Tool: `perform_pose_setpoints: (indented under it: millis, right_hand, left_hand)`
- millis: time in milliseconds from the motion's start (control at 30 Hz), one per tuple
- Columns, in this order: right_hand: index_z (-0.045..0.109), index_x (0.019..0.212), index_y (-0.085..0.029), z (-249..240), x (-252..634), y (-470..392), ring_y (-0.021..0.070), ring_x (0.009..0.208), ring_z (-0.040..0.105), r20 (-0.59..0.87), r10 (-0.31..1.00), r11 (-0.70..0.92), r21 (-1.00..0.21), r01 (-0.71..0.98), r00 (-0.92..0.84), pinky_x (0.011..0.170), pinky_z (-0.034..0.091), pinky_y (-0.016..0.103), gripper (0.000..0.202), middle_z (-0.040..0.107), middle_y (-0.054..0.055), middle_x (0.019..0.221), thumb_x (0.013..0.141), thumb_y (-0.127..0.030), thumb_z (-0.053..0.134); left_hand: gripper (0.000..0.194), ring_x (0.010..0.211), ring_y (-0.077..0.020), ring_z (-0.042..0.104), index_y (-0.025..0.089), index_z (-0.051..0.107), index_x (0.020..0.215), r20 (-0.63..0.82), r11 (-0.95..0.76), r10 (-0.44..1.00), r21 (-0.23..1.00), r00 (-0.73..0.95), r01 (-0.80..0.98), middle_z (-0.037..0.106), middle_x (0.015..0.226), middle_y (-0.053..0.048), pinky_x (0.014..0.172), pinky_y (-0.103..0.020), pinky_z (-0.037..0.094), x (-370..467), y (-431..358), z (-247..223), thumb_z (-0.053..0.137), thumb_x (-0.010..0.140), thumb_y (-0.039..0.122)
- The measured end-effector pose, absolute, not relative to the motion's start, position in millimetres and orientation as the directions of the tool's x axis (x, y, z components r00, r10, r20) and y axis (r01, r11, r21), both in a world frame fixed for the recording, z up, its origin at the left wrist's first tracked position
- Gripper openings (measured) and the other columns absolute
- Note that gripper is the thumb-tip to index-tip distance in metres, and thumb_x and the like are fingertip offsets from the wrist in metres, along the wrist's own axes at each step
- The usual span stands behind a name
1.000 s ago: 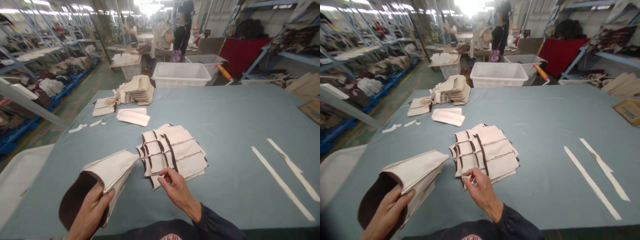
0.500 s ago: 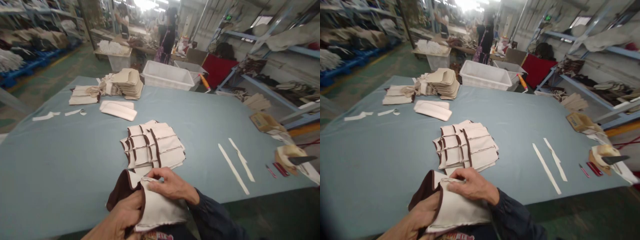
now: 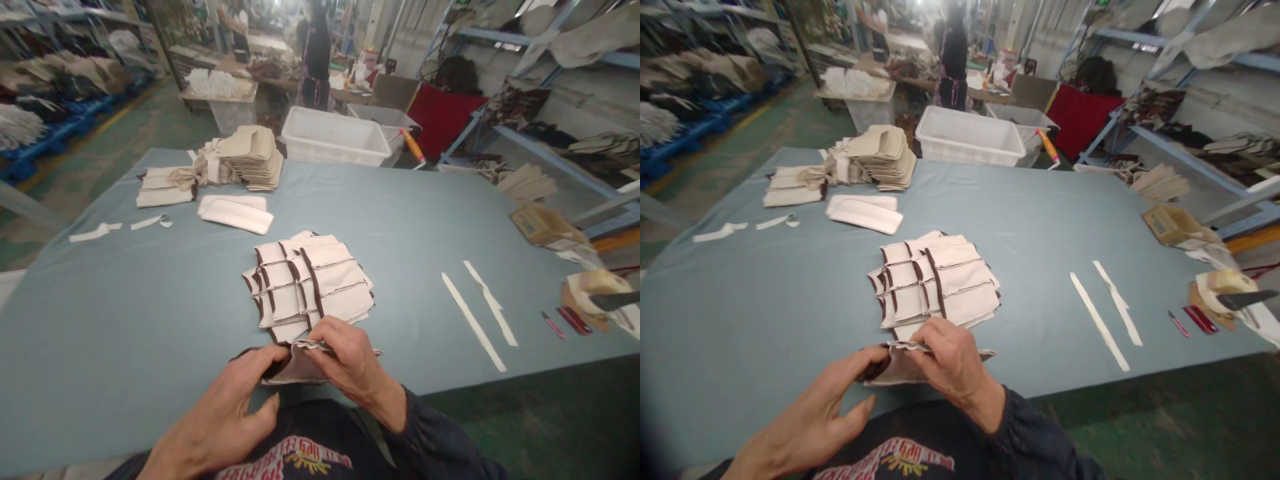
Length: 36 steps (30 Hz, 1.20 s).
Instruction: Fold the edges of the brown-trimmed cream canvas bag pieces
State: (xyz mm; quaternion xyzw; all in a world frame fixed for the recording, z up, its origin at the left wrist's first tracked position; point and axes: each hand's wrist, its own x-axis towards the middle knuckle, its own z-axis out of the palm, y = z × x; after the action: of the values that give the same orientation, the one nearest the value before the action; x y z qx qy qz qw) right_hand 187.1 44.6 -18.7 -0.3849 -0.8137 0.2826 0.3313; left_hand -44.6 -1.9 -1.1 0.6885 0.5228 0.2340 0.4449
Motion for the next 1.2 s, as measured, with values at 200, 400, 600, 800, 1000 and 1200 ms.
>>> perform_pose_setpoints:
  millis: [200,400,600,800,1000,1200]
  right_hand:
    - [0.066,0.09,-0.02,-27.4,167.1,43.1,0.0176,0.078,0.061,0.287,0.83,0.518,-0.715,0.47,-0.479,0.069,0.043,0.028,0.019,0.066,0.005,0.084,0.103,-0.03,0.057]
    - [0.067,0.094,-0.019,-19.8,171.0,44.5,0.0114,0.062,0.049,-0.113,0.901,0.056,-0.927,0.372,-0.419,0.057,0.039,0.023,0.024,0.06,-0.004,0.072,0.085,-0.038,0.078]
    - [0.064,0.09,-0.018,-13.9,172.9,52.7,0.0102,0.065,0.047,-0.216,0.838,-0.132,-0.972,0.197,-0.501,0.059,0.038,0.022,0.014,0.057,-0.004,0.073,0.087,-0.029,0.071]
    - [0.059,0.087,-0.018,-12.9,169.3,58.2,0.0098,0.065,0.044,-0.286,0.746,-0.289,-0.953,0.095,-0.602,0.059,0.035,0.023,0.032,0.052,-0.004,0.073,0.086,-0.047,0.072]
    - [0.054,0.082,-0.019,-11.3,163.7,55.2,0.009,0.06,0.039,-0.375,0.687,-0.435,-0.898,0.061,-0.623,0.056,0.029,0.023,0.038,0.048,-0.006,0.067,0.085,-0.052,0.072]
    - [0.055,0.08,-0.019,-16.7,151.1,42.6,0.0104,0.064,0.045,-0.326,0.825,-0.29,-0.945,0.15,-0.461,0.059,0.035,0.024,0.024,0.052,-0.005,0.07,0.088,-0.038,0.067]
  left_hand:
    - [0.022,0.07,-0.0196,0.055,0.02,0.065,0.078,-0.152,0.048,0.96,0.916,0.234,0.398,0.064,0.074,-0.003,0.063,-0.027,0.044,-30.6,21.4,-2.9,0.054,0.09,0.035]
    - [0.021,0.068,-0.019,0.056,0.02,0.065,0.079,-0.218,0.153,0.963,0.928,0.161,0.34,0.064,0.073,-0.001,0.062,-0.026,0.044,-26.2,13.0,-4.2,0.053,0.09,0.034]
    - [0.02,0.069,-0.0195,0.058,0.021,0.064,0.076,-0.219,0.149,0.96,0.928,0.174,0.341,0.066,0.072,-0.002,0.064,-0.027,0.047,-22.6,9.7,6.5,0.053,0.089,0.033]
    - [0.029,0.069,-0.02,0.057,0.02,0.063,0.075,-0.28,0.221,0.945,0.929,0.172,0.296,0.063,0.072,-0.003,0.063,-0.027,0.045,-24.8,9.5,7.5,0.055,0.089,0.044]
    - [0.032,0.067,-0.0163,0.051,0.018,0.063,0.076,-0.252,0.2,0.946,0.948,0.204,0.246,0.057,0.071,0.0,0.063,-0.025,0.042,-27.5,7.5,2.3,0.054,0.092,0.044]
    - [0.037,0.059,-0.0128,0.04,0.018,0.057,0.067,-0.323,0.298,0.942,0.929,0.09,0.22,0.046,0.063,0.004,0.054,-0.023,0.033,-23.0,10.4,-8.6,0.065,0.085,0.05]
